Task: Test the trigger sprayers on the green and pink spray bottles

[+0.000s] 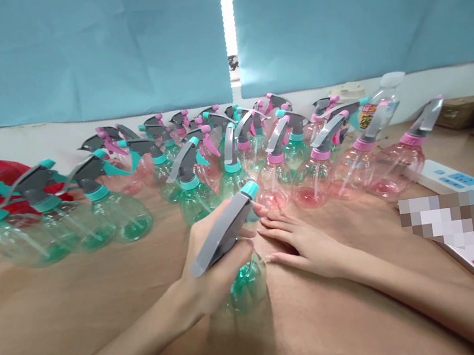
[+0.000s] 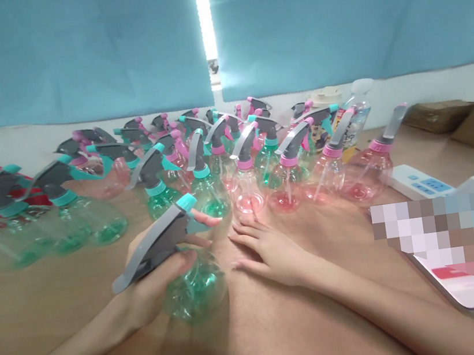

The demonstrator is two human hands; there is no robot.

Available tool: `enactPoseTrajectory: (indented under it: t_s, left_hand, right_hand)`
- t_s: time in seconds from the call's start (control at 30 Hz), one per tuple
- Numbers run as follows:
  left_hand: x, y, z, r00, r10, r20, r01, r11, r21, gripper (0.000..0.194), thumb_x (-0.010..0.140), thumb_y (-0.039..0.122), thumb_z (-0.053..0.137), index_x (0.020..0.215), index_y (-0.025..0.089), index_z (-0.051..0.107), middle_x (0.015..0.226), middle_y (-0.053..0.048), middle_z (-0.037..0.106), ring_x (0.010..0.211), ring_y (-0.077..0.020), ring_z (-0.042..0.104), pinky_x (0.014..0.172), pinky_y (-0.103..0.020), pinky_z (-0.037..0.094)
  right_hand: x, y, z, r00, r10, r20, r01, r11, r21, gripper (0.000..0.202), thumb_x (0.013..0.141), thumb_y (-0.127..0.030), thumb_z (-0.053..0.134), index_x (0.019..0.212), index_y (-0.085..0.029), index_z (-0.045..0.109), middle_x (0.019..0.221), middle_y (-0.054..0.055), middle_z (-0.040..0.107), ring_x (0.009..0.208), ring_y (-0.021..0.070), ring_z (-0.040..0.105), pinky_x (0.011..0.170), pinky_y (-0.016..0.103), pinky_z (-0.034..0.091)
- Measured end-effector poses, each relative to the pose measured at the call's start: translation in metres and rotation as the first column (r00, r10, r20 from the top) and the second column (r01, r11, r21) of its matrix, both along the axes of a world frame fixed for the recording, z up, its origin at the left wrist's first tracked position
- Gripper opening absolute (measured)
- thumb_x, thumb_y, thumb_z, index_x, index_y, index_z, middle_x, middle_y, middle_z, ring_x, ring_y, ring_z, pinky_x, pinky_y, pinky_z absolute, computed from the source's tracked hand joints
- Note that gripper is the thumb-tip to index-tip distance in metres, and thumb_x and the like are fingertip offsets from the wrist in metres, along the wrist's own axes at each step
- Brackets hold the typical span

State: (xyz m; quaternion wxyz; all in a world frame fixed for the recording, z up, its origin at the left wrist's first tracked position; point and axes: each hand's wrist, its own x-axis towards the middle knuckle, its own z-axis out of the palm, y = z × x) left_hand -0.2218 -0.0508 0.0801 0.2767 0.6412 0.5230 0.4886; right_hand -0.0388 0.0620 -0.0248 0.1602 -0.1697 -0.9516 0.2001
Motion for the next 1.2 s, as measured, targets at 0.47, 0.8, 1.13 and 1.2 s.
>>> enactPoseTrajectory:
  t_s: [0.47, 0.8, 1.13, 1.2]
  left_hand:
    - [0.0013, -0.004, 0.0013, 0.984, 0.144, -0.104, -0.149, 0.988, -0.038, 0.015, 0.07, 0.02, 0.052, 0.081, 0.019, 0.062, 0.076, -0.002, 0.063, 0.083, -0.0231, 0.063, 0.067, -0.031, 0.05]
    - [0.0021, 0.0001, -0.0017, 0.988, 0.133, -0.077, -0.134, 0.991, -0.004, 0.023, 0.074, 0.017, 0.051, 0.094, 0.022, 0.062, 0.074, 0.001, 0.061, 0.068, -0.0166, 0.059, 0.065, -0.029, 0.049]
    - [0.0026, 0.0041, -0.0032, 0.995, 0.082, -0.06, -0.082, 0.997, 0.001, 0.036, 0.078, 0.018, 0.051, 0.113, 0.02, 0.057, 0.069, 0.003, 0.055, 0.068, -0.0169, 0.061, 0.063, -0.028, 0.049]
    - [0.0021, 0.0043, -0.0034, 0.995, 0.082, -0.055, -0.082, 0.997, -0.003, 0.034, 0.079, 0.02, 0.051, 0.112, 0.02, 0.057, 0.065, 0.003, 0.052, 0.074, -0.0197, 0.064, 0.062, -0.029, 0.049]
  right_hand:
    - [0.0008, -0.0003, -0.0015, 1.0, -0.005, 0.02, 0.005, 1.0, 0.019, 0.06, 0.094, -0.054, 0.046, 0.144, -0.021, 0.043, 0.148, 0.011, 0.045, 0.14, 0.0296, 0.034, 0.113, 0.051, 0.03]
    - [0.0018, -0.0008, -0.0021, 1.0, -0.014, -0.017, 0.014, 1.0, 0.005, 0.06, 0.093, -0.055, 0.047, 0.143, -0.022, 0.045, 0.147, 0.011, 0.046, 0.139, 0.0309, 0.034, 0.113, 0.054, 0.031]
    - [0.0015, -0.0019, -0.0013, 1.0, -0.024, -0.001, 0.024, 1.0, 0.019, 0.06, 0.094, -0.055, 0.047, 0.143, -0.021, 0.045, 0.147, 0.011, 0.046, 0.14, 0.0307, 0.033, 0.114, 0.053, 0.03]
    - [0.0015, -0.0023, -0.0008, 1.0, -0.025, -0.012, 0.025, 1.0, 0.015, 0.059, 0.093, -0.054, 0.047, 0.143, -0.022, 0.045, 0.147, 0.011, 0.047, 0.14, 0.0309, 0.034, 0.113, 0.054, 0.031]
